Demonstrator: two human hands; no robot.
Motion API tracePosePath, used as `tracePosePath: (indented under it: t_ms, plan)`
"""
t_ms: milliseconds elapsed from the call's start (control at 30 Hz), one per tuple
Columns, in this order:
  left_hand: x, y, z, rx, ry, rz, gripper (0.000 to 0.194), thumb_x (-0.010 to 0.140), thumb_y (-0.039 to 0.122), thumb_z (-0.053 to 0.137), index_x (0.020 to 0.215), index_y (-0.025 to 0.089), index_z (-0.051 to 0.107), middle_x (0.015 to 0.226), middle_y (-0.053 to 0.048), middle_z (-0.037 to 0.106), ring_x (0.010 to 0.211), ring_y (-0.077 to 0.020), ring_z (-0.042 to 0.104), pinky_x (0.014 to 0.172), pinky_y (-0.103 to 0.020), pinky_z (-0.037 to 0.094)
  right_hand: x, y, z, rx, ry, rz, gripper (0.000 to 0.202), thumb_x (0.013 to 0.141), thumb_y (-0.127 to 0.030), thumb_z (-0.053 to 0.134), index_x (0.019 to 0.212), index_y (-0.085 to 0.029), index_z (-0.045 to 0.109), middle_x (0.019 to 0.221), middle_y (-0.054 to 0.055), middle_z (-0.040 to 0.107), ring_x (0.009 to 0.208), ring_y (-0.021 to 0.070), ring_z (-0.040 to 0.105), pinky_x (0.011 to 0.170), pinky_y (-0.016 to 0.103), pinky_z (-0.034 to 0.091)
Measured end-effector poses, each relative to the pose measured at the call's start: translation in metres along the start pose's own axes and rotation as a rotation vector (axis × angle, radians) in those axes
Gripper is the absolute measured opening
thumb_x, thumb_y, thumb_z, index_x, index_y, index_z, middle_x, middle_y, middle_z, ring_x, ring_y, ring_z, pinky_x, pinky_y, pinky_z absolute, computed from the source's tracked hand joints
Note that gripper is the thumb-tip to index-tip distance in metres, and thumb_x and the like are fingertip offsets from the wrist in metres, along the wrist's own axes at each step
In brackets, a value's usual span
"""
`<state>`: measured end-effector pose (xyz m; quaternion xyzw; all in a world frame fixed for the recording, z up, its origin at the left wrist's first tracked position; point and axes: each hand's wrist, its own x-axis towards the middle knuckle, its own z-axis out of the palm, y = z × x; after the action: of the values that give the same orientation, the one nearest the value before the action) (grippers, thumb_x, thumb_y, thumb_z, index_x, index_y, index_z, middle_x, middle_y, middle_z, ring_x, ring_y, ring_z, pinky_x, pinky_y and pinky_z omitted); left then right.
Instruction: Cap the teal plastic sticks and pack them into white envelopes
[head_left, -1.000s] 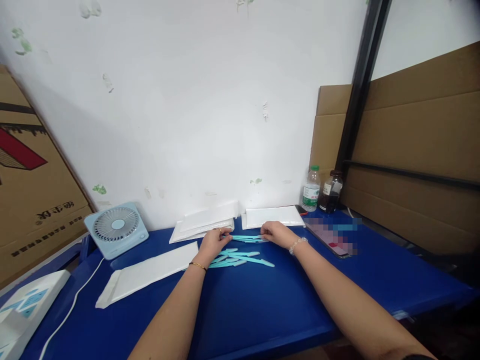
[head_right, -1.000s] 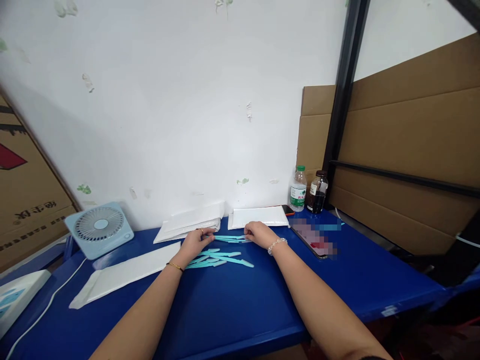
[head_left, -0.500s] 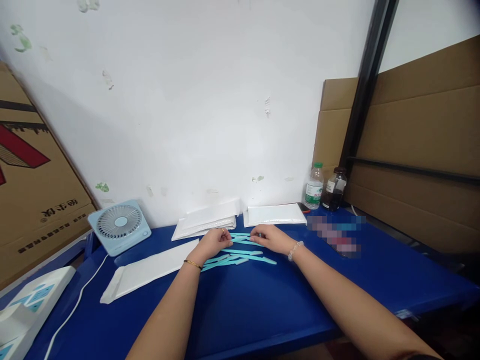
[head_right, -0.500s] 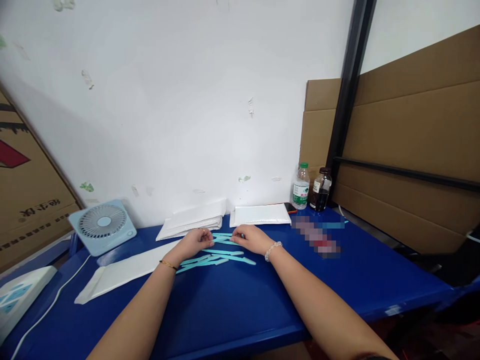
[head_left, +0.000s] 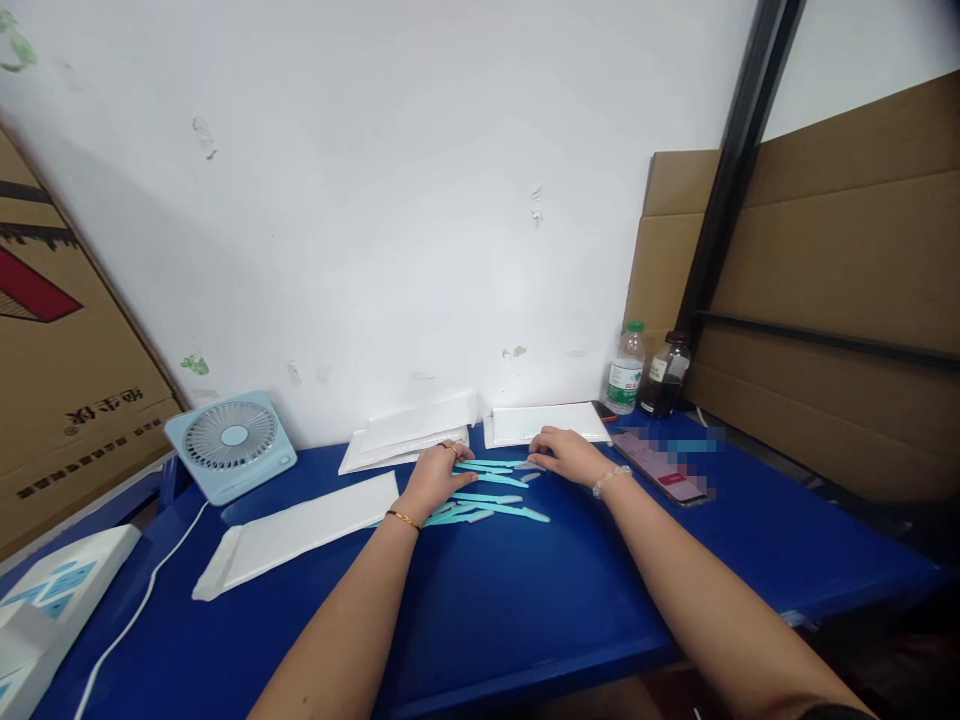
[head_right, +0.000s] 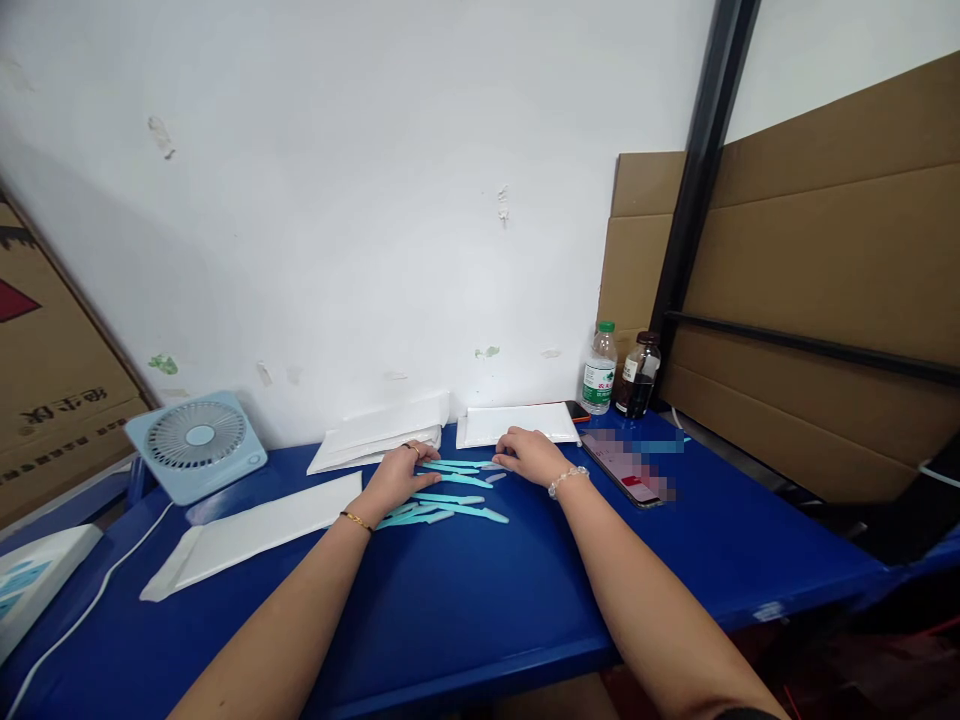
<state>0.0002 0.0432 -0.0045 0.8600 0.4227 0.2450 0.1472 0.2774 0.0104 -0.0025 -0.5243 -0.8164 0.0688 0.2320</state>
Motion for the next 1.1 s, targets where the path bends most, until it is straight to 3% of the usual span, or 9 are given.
tracePosePath:
  t_ms: [133,233,400,467,633,767,833,1000,1100]
  plan:
    - [-0.005,0.003,-0.006,-0.024,-0.102,-0.057,0.03,0.072,0.043,0.06,0.09,0.02,0.066,0.087,-0.004,0.063,0.079,-0.0185,0.057,0.069,-0.027,0.043,0.0,-0.024,0.011,0.143,-0.124,-0.095,0.019,0.081,-0.037,0.061,0.085,-0.02,0.066,0.085,0.003,0.058,0.072,0.0137,0.054,0.064,0.024,0.04]
    - [-0.009,0.003,-0.006,-0.05,-0.19,-0.019,0.03,0.07,0.046,0.062,0.085,0.02,0.068,0.087,-0.003,0.063,0.08,-0.018,0.058,0.067,-0.025,0.043,0.001,-0.035,0.023,0.099,-0.223,-0.134,0.018,0.074,-0.035,0.068,0.084,-0.019,0.065,0.084,0.002,0.056,0.069,0.0134,0.052,0.061,0.024,0.039]
    - [-0.01,0.006,0.0,-0.04,-0.278,0.009,0.024,0.075,0.041,0.058,0.079,0.021,0.069,0.078,-0.001,0.065,0.069,-0.015,0.057,0.06,-0.023,0.038,0.003,-0.036,0.031,0.082,-0.234,-0.119,0.01,0.078,-0.028,0.063,0.081,-0.018,0.061,0.085,0.003,0.055,0.068,0.0124,0.051,0.06,0.023,0.038]
    - [-0.008,0.008,0.0,0.003,-0.261,0.02,0.022,0.078,0.038,0.055,0.076,0.021,0.068,0.075,-0.001,0.066,0.067,-0.0148,0.057,0.059,-0.023,0.037,0.003,-0.034,0.028,0.084,-0.198,-0.103,0.008,0.079,-0.025,0.063,0.08,-0.017,0.06,0.084,0.003,0.055,0.068,0.0127,0.051,0.06,0.023,0.038]
    - [-0.003,0.004,-0.007,0.173,-0.043,0.046,0.018,0.081,0.031,0.053,0.075,0.022,0.067,0.08,-0.001,0.068,0.073,-0.0166,0.058,0.067,-0.026,0.036,0.004,-0.018,0.014,0.058,-0.049,-0.031,0.003,0.079,-0.018,0.059,0.077,-0.017,0.061,0.082,0.003,0.057,0.071,0.0134,0.053,0.064,0.024,0.038]
    - [-0.004,-0.002,-0.009,0.161,-0.01,-0.005,0.018,0.08,0.035,0.056,0.087,0.024,0.069,0.089,-0.002,0.069,0.081,-0.0184,0.06,0.07,-0.027,0.038,0.0,-0.009,0.002,0.047,-0.007,0.044,0.009,0.077,-0.025,0.062,0.079,-0.016,0.064,0.083,0.004,0.058,0.073,0.0145,0.054,0.067,0.025,0.04]
    - [-0.005,-0.002,-0.008,0.124,-0.014,0.009,0.023,0.079,0.036,0.058,0.095,0.024,0.068,0.096,-0.003,0.068,0.084,-0.0187,0.06,0.072,-0.026,0.039,-0.004,-0.015,-0.003,0.074,-0.072,0.045,0.017,0.074,-0.033,0.067,0.079,-0.016,0.065,0.083,0.004,0.06,0.074,0.0152,0.055,0.065,0.025,0.04]
    - [-0.009,0.01,-0.009,0.01,-0.084,0.048,0.028,0.081,0.043,0.054,0.091,0.021,0.068,0.092,-0.003,0.067,0.083,-0.0182,0.059,0.07,-0.025,0.042,-0.011,-0.04,-0.003,0.133,-0.508,0.007,0.027,0.063,-0.04,0.074,0.074,-0.016,0.067,0.071,0.001,0.063,0.061,0.0131,0.054,0.052,0.022,0.036]
    - [-0.012,0.019,-0.006,-0.041,-0.173,0.105,0.03,0.081,0.046,0.054,0.091,0.022,0.069,0.092,-0.002,0.067,0.081,-0.0166,0.059,0.069,-0.024,0.042,-0.011,-0.044,0.001,0.075,-0.54,0.009,0.014,0.065,-0.028,0.07,0.07,-0.015,0.066,0.064,0.0,0.061,0.056,0.0116,0.052,0.049,0.021,0.032]
